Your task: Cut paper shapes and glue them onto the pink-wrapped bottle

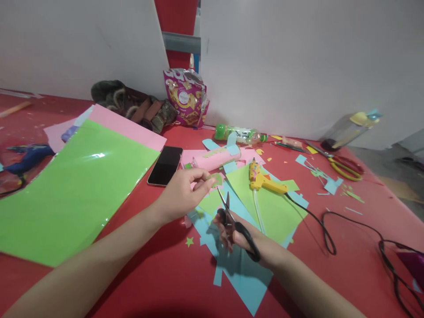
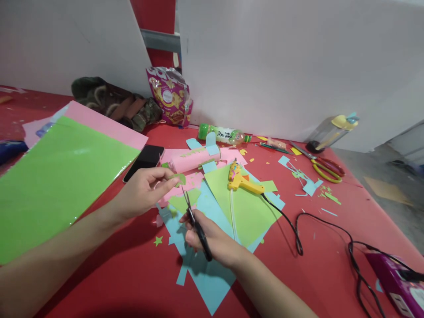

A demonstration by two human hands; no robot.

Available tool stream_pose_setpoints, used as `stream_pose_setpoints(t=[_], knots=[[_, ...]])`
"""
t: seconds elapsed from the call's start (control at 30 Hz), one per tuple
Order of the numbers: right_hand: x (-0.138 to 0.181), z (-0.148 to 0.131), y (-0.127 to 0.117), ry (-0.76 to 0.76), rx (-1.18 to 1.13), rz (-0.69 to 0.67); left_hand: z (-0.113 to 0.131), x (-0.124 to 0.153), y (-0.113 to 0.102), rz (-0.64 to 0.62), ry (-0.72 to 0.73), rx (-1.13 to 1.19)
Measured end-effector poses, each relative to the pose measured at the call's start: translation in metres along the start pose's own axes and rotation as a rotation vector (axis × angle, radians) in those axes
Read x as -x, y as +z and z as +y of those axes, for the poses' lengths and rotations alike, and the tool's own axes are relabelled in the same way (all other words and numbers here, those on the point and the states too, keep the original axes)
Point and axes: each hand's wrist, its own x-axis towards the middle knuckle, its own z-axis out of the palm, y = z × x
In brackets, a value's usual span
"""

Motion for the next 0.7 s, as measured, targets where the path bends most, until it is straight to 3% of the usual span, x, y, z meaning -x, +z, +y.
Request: stream_pose_setpoints(t=[0.37,0.7], knots=[[0.0030,-0.0018,0.0004,0.004,0.078,0.018,0.0079,0.0035,-0.0025,-0.183,0.155,-0.198],[0.0038,-0.0054,0.0006,-0.016,0.125,0.008,0.0078,0.0058,-0.0011,-0.271,0.106,-0.128]])
